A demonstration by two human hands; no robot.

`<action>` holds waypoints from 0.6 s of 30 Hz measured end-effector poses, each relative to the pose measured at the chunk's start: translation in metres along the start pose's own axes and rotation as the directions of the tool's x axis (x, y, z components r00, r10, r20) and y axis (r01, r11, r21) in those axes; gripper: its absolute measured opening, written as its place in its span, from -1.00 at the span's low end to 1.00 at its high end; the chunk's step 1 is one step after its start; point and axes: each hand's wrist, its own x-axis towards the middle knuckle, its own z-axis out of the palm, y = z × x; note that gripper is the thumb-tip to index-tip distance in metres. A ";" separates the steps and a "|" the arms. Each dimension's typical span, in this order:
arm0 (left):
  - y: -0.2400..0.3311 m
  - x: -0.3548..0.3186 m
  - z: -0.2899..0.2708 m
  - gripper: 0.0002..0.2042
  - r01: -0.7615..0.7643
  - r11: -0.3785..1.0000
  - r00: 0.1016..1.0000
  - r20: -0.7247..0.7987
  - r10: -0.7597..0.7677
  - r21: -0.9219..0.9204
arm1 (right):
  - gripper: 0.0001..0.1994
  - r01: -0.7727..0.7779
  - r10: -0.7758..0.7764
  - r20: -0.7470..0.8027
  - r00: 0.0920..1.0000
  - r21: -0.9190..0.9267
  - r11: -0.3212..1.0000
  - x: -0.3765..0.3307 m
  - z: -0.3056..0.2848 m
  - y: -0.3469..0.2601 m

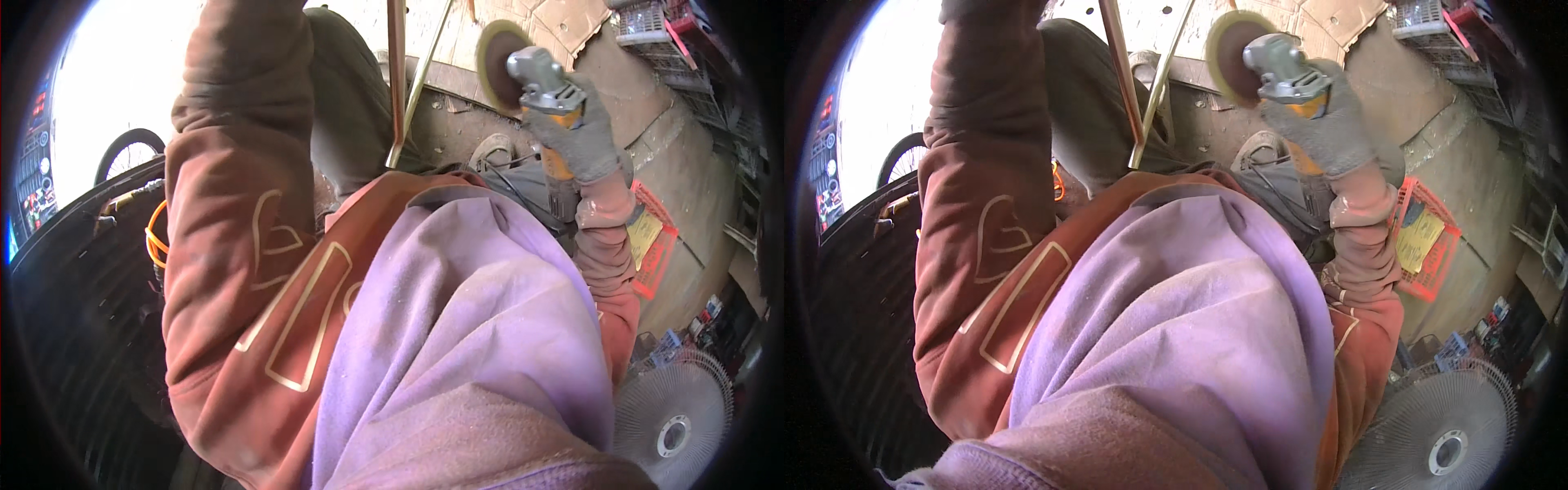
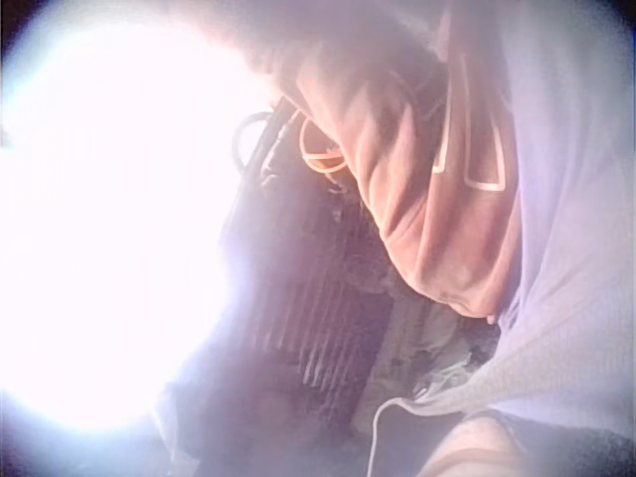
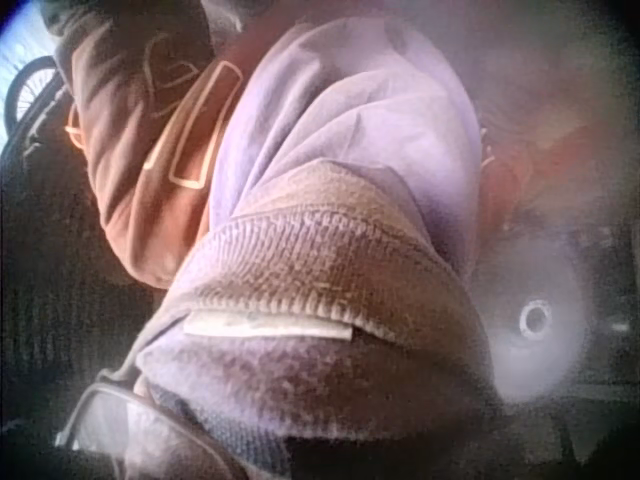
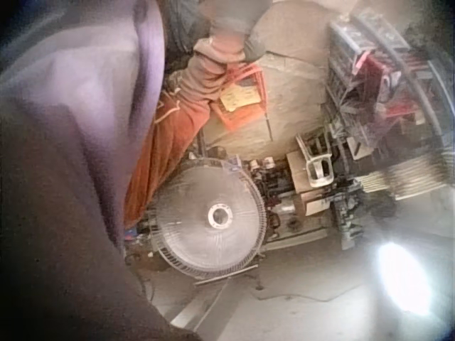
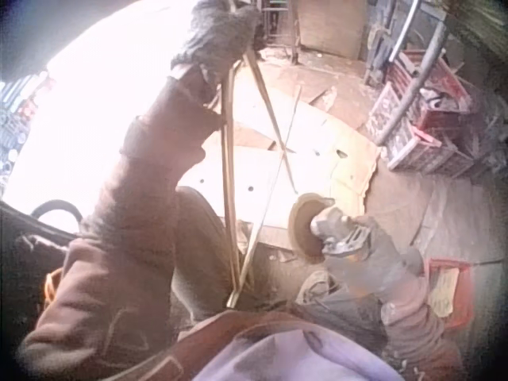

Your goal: The person is using a handheld angle grinder to smooth and shape a thin metal frame held between their legs and hands.

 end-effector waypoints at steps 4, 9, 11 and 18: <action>-0.004 -0.001 -0.001 -0.78 0.006 1.000 0.999 -0.032 -0.006 0.014 | -0.32 0.050 -0.013 0.178 0.984 -0.202 0.978 0.018 0.016 0.004; -0.009 0.001 -0.010 -0.78 0.015 0.999 0.999 -0.045 -0.013 0.030 | -0.30 0.052 0.083 0.345 0.935 -0.365 0.929 0.035 0.045 -0.014; -0.009 -0.002 -0.006 -0.78 0.018 0.999 0.999 -0.048 -0.017 0.033 | -0.31 0.104 -0.002 0.365 0.931 -0.259 0.960 0.035 0.049 -0.006; -0.011 -0.001 -0.008 -0.79 0.018 0.999 0.998 -0.063 -0.016 0.041 | -0.29 0.030 0.049 0.254 0.966 -0.300 0.954 0.084 0.033 0.007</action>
